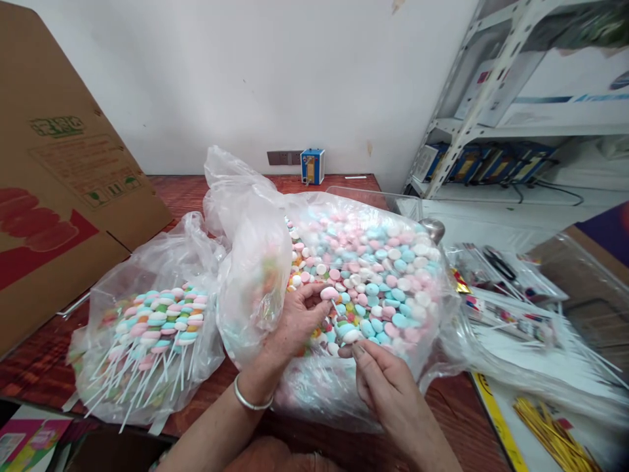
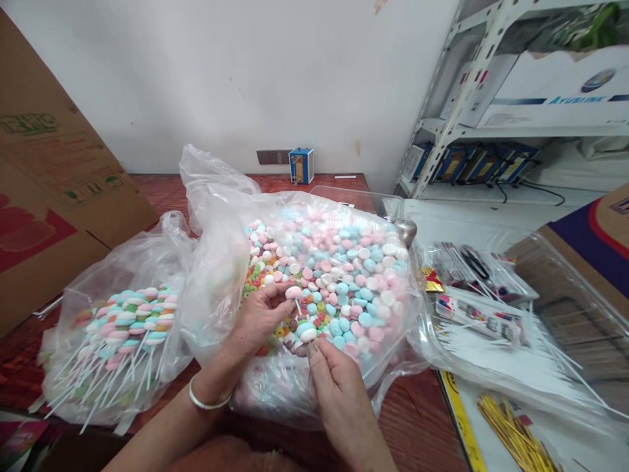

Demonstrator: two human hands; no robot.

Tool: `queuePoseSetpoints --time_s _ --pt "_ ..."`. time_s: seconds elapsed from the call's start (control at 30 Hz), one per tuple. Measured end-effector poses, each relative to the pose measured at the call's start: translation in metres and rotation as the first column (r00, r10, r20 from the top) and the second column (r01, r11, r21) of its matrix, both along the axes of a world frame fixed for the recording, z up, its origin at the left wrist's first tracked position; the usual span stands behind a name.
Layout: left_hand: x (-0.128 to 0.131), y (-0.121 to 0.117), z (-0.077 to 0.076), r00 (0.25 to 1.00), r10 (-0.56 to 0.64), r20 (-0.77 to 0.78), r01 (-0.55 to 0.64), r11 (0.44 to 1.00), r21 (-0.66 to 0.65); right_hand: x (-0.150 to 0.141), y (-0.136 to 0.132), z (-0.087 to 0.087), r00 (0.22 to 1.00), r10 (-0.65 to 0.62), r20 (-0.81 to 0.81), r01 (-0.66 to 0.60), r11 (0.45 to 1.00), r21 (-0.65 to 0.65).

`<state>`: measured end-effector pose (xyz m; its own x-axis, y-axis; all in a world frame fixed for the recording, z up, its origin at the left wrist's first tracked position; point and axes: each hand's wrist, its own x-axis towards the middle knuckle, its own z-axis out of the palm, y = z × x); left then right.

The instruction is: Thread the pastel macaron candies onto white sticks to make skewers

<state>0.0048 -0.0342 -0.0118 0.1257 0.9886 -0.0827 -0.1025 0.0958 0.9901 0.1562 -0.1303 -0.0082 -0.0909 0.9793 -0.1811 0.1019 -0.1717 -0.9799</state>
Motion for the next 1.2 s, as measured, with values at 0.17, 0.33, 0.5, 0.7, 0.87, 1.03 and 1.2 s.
queuePoseSetpoints --time_s 0.17,0.33,0.5,0.7,0.87,1.03,1.2 --pt "0.001 -0.004 0.003 0.995 0.031 -0.095 -0.024 0.997 0.073 -0.008 0.000 0.001 0.985 -0.011 -0.172 -0.011 0.991 -0.131" --pt "0.004 -0.007 0.000 0.989 0.046 -0.142 -0.025 0.989 0.148 -0.016 0.003 0.002 0.979 -0.061 -0.192 0.038 0.992 -0.121" --pt "0.003 -0.011 -0.003 0.981 0.061 -0.183 -0.029 0.985 0.172 -0.020 0.006 -0.001 0.994 -0.037 -0.107 0.031 0.998 -0.063" --pt "-0.001 -0.015 -0.007 0.974 0.016 -0.227 0.046 0.964 0.262 -0.021 0.016 -0.002 0.997 -0.080 -0.025 0.080 0.997 0.023" --pt "-0.008 -0.022 -0.002 0.955 -0.017 -0.296 0.127 0.926 0.357 -0.018 0.025 -0.003 0.970 -0.137 0.199 0.092 0.971 0.221" --pt "-0.035 -0.019 0.008 0.928 0.144 -0.343 -0.003 0.925 0.381 -0.006 0.033 -0.010 0.875 -0.273 0.400 0.114 0.919 0.378" --pt "-0.072 -0.016 0.011 0.690 0.380 -0.617 0.082 0.805 0.587 0.005 0.032 -0.012 0.691 -0.211 0.691 -0.055 0.938 0.341"
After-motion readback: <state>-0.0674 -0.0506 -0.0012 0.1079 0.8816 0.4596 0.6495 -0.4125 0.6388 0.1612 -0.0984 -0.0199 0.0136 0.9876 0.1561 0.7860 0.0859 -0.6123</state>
